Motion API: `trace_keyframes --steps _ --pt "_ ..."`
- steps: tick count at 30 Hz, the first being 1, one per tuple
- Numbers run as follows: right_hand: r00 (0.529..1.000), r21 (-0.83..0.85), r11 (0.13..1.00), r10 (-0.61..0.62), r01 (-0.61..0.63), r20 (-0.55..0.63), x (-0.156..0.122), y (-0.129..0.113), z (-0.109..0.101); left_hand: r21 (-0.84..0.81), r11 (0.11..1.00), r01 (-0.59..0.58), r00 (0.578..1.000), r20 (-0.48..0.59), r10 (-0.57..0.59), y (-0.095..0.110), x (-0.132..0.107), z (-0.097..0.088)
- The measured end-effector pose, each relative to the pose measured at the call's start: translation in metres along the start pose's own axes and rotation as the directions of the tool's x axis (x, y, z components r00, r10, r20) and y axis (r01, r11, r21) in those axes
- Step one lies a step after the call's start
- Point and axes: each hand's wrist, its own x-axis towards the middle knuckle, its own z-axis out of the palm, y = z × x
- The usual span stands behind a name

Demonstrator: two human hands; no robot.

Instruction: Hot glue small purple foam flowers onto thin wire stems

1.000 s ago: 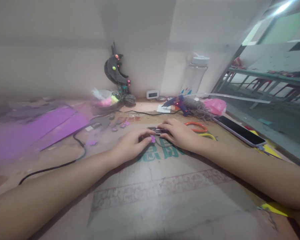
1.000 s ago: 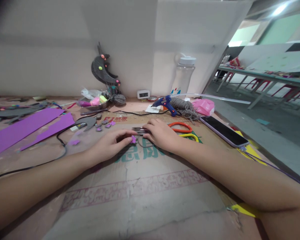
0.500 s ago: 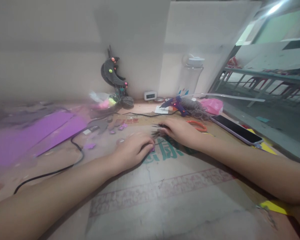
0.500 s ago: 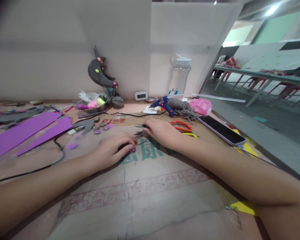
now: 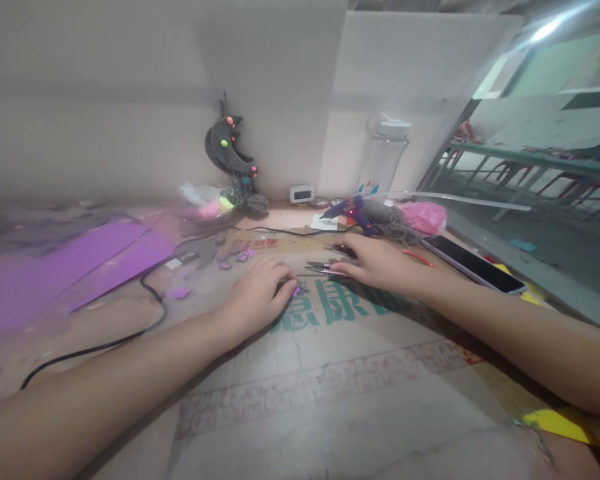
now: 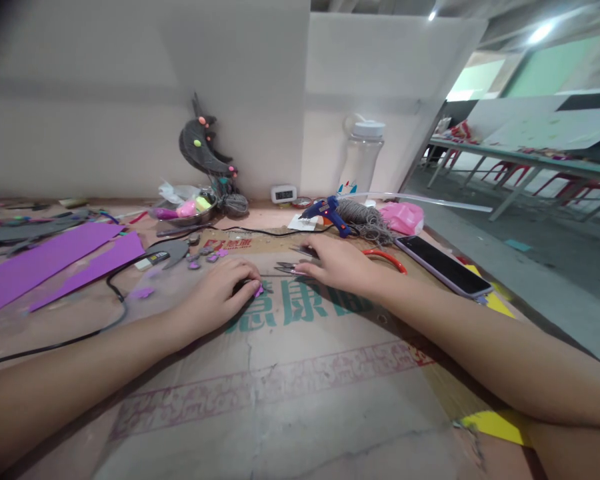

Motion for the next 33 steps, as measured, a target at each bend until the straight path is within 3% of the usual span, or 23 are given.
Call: trace_keyframes --steps 3,8,14,18,25,28,33 --pt "0.995 -0.045 0.995 -0.09 0.092 0.05 -0.002 -0.003 0.01 -0.097 0.995 -0.031 0.999 0.004 0.032 0.003 -0.001 -0.002" --pt "0.996 -0.03 0.996 -0.078 0.079 0.038 0.001 0.001 0.017 -0.152 0.985 -0.084 0.99 0.097 0.1 0.007 -0.004 -0.003" --pt "0.993 0.013 0.994 -0.107 0.108 -0.057 0.008 0.013 0.005 -0.075 0.997 0.008 0.999 0.051 -0.004 0.005 -0.003 -0.001" --pt "0.991 0.033 0.99 -0.136 0.136 0.004 0.007 0.012 0.0 -0.066 0.998 0.021 0.999 0.033 -0.019 0.003 -0.001 -0.001" --pt "0.997 -0.067 0.997 -0.028 0.032 0.07 0.001 -0.001 0.0 -0.061 0.998 0.009 1.0 0.027 -0.008 0.003 -0.001 -0.001" --pt "0.998 -0.013 0.999 0.047 -0.047 0.034 0.006 0.004 -0.008 -0.036 0.999 0.016 1.0 0.017 -0.015 0.003 -0.001 -0.001" --pt "0.998 0.027 1.0 0.01 -0.008 -0.064 0.008 0.019 -0.038 -0.013 1.0 0.023 1.0 -0.009 -0.023 0.001 0.0 -0.002"
